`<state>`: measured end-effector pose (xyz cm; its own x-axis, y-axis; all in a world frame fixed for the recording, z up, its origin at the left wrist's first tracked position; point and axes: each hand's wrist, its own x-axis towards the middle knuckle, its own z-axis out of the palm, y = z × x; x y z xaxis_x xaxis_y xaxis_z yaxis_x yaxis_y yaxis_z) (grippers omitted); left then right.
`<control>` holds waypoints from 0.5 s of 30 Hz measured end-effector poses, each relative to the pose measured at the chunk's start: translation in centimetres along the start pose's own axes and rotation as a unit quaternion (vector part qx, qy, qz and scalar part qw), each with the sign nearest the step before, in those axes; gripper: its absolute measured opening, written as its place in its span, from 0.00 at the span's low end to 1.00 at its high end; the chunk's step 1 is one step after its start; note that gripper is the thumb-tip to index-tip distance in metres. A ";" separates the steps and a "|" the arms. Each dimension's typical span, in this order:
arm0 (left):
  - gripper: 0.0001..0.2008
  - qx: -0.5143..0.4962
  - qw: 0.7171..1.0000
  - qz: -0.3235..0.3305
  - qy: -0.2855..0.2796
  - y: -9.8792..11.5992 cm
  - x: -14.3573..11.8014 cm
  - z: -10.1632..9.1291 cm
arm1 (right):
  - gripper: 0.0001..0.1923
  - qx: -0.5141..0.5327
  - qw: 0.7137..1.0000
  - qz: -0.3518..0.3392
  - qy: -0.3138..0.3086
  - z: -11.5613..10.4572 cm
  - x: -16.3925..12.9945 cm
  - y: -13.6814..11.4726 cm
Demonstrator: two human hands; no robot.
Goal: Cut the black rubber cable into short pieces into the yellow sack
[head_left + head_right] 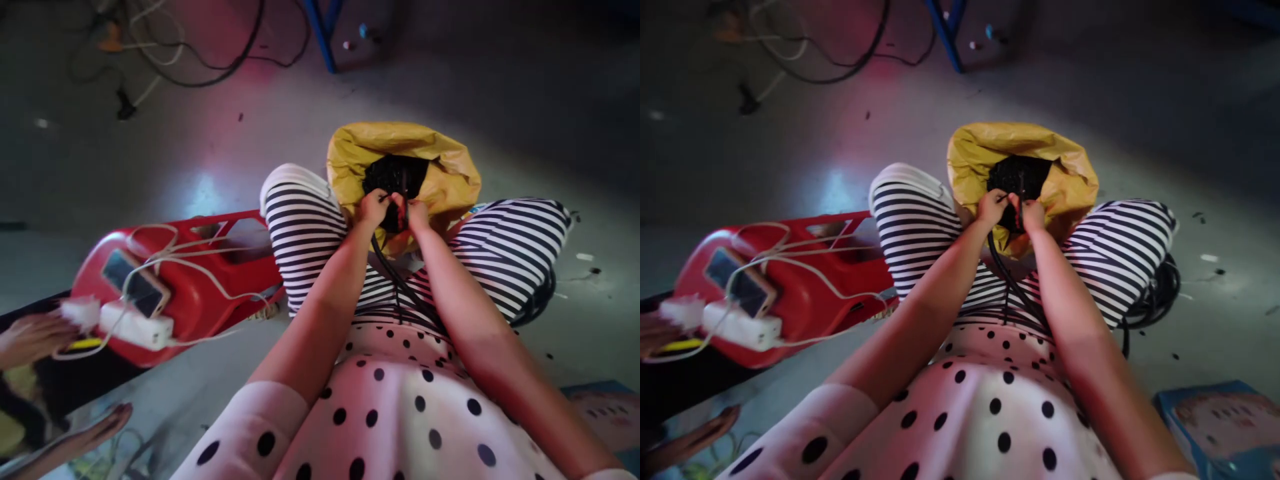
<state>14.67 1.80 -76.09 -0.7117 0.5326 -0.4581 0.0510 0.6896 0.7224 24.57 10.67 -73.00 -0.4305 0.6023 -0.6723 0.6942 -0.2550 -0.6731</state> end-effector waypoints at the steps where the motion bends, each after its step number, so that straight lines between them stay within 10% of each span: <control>1: 0.09 0.029 0.999 0.031 -0.002 1.1 -0.4 -0.7 | 0.29 0.026 0.999 -0.018 0.007 -0.2 -0.4 -0.9; 9: 0.17 0.182 0.972 0.149 0.010 9.1 -5.5 -6.8 | 0.26 0.180 0.972 -0.144 -0.042 -1.2 -6.3 -5.7; 15: 0.11 -0.048 0.972 0.175 0.147 9.7 -8.9 -9.8 | 0.21 0.257 0.934 -0.112 -0.221 -1.6 -14.7 -4.9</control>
<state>14.59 -1.09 -59.92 -0.8331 0.5529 -0.0186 0.2700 0.4357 0.8586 28.42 4.23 -59.34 -0.8064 0.3416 -0.4827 0.2388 -0.5586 -0.7943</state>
